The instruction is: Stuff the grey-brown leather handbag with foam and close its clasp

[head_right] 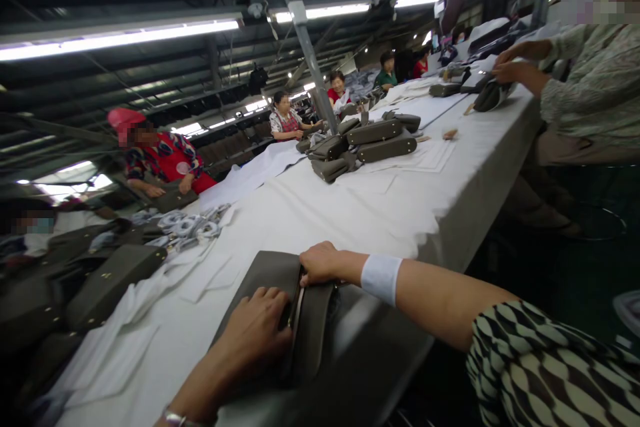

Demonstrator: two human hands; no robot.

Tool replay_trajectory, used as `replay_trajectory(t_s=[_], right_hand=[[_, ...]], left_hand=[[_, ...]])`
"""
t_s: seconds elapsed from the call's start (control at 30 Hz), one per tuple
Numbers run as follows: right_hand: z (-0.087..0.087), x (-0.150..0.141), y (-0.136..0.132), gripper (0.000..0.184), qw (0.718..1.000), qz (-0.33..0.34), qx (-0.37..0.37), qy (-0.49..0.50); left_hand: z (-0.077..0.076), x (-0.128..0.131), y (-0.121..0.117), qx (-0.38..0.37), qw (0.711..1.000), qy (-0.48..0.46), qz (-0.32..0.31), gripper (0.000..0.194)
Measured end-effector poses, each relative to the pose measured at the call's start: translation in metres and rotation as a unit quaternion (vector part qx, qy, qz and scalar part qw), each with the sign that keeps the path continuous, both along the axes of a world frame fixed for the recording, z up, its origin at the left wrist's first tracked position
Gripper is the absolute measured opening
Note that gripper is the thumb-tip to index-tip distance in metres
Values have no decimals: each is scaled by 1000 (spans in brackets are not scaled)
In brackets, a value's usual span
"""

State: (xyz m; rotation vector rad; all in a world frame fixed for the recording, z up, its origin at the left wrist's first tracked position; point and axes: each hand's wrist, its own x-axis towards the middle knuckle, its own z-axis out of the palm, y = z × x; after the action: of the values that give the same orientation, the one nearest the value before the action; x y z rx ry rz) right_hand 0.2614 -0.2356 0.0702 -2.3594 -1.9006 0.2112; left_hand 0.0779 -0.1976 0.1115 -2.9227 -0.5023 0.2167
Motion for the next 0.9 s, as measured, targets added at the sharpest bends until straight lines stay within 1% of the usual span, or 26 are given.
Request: replay_trajectory(t_s=[0.17,0.27,0.33,0.43,0.53,0.63,0.7,0.8,0.9], right_hand=[[-5,-13,5,36,1000,-20,0,5],[-5,-17,9,31,1000,-21,4,-2],[-1,-18,10,31,1000,-12,8,-11],[14,-19,13,32,1000,10,10,-16],[33,-29,18,34,999,39,3,-11],[43,-47,18,32,998,66,-10,-9],[42,-61,13,31,996,90,-19,-4],[33,-83,0,30,993,119,-24,10],[22,-100,-8,35,994,105,-25,18]], left_hand=[[10,-6,-3,48,998,0,27,22],[18,-14,0,60,995,-40,63,25],[22,-21,10,55,990,-85,101,25],[23,-34,30,38,969,-170,173,23],[17,-43,45,10,938,-254,238,23],[7,-45,48,-24,909,-323,262,24],[-1,-45,46,-41,894,-362,263,24],[-13,-44,43,-61,878,-402,252,23],[-25,-43,40,-79,877,-413,233,20]])
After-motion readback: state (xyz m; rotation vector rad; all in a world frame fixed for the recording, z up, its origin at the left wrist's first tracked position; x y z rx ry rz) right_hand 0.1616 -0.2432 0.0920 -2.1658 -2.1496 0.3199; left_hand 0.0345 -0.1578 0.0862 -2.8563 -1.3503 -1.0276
